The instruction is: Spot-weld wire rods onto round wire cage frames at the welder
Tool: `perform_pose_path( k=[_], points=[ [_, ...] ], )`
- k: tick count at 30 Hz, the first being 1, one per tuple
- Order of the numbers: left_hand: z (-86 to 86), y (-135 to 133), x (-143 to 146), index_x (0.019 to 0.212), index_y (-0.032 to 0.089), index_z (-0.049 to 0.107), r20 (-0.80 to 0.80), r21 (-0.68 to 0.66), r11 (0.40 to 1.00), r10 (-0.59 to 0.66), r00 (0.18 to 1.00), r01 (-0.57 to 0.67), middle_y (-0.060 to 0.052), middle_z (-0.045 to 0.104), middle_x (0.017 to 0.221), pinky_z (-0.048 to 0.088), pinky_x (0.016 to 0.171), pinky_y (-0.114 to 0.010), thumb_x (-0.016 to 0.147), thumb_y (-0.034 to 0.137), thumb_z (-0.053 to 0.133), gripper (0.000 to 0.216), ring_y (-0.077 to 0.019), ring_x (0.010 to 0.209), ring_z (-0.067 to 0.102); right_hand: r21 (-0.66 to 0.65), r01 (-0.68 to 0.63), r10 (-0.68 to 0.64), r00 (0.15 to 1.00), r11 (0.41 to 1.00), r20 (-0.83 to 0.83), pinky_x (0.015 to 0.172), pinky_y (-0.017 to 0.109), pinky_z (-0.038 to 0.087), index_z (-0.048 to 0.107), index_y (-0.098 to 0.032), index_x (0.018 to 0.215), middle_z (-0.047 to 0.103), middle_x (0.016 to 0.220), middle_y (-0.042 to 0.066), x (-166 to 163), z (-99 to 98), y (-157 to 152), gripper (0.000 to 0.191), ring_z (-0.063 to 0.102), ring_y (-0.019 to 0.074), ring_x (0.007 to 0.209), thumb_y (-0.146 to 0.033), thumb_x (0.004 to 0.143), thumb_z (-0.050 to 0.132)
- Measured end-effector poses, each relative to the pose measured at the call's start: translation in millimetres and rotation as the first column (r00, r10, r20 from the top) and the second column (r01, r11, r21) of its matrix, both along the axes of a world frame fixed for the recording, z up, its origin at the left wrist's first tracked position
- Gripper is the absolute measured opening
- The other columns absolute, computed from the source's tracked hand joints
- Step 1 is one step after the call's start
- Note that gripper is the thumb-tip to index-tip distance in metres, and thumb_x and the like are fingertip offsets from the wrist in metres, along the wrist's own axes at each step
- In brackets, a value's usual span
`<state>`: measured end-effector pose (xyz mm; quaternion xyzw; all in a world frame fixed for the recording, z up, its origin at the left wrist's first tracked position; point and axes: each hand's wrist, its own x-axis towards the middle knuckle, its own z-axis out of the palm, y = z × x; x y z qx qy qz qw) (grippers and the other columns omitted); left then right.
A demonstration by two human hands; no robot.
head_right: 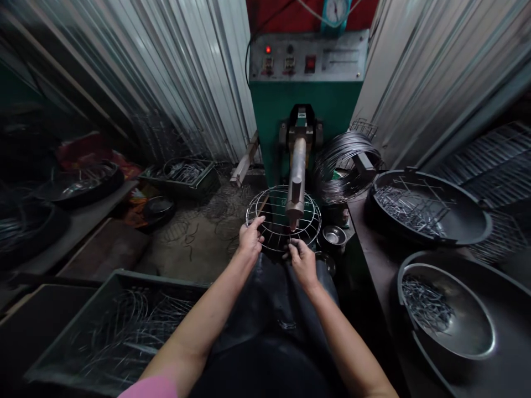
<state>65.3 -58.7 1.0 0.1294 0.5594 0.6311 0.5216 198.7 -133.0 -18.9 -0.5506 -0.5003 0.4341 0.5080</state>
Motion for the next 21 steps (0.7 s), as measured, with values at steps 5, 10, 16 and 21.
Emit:
perform_pose_path(
  k=[5, 10, 16, 21],
  points=[
    [-0.7, 0, 3, 0.080, 0.016, 0.048, 0.027, -0.028, 1.000, 0.010, 1.000, -0.009, 0.009, 0.041, 0.056, 0.020, 0.036, -0.014, 0.050, 0.030, 0.078, 0.045, -0.0021, 0.040, 0.036, 0.021, 0.008, -0.009, 1.000, 1.000, 0.018, 0.054, 0.026, 0.046, 0.057, -0.016, 0.090, 0.065, 0.074, 0.005, 3, -0.6, 0, 0.029, 0.059, 0.0138, 0.055, -0.043, 0.080, 0.051],
    [-0.4, 1, 5, 0.075, 0.017, 0.046, 0.032, -0.017, 1.000, 0.008, 0.999, -0.007, 0.011, 0.034, 0.051, 0.018, 0.034, -0.015, 0.050, 0.029, 0.077, 0.041, -0.0021, 0.038, 0.030, 0.030, 0.017, -0.017, 1.000, 0.999, 0.007, 0.050, 0.024, 0.044, 0.057, -0.016, 0.091, 0.066, 0.076, 0.006, 4, 2.2, 1, 0.033, 0.059, 0.0138, 0.055, -0.046, 0.079, 0.052],
    [5.5, 5, 6, 0.067, 0.018, 0.042, 0.029, -0.043, 0.999, 0.014, 0.999, -0.012, 0.010, 0.031, 0.050, 0.016, 0.033, -0.016, 0.053, 0.026, 0.074, 0.036, -0.0024, 0.037, 0.028, 0.042, 0.020, -0.022, 0.999, 0.999, 0.038, 0.050, 0.025, 0.045, 0.058, -0.016, 0.091, 0.067, 0.074, 0.005, 7, 5.7, 7, 0.031, 0.058, 0.0134, 0.053, -0.044, 0.078, 0.051],
    [3.0, 7, 11, 0.066, 0.017, 0.042, 0.023, -0.078, 0.997, 0.012, 1.000, -0.011, 0.009, 0.034, 0.052, 0.016, 0.033, -0.016, 0.051, 0.026, 0.076, 0.038, -0.0024, 0.037, 0.029, 0.049, 0.029, -0.031, 0.998, 0.998, 0.049, 0.053, 0.027, 0.047, 0.059, -0.018, 0.082, 0.064, 0.067, 0.002, 5, 2.9, 12, 0.025, 0.058, 0.0136, 0.052, -0.041, 0.079, 0.049]
  ],
)
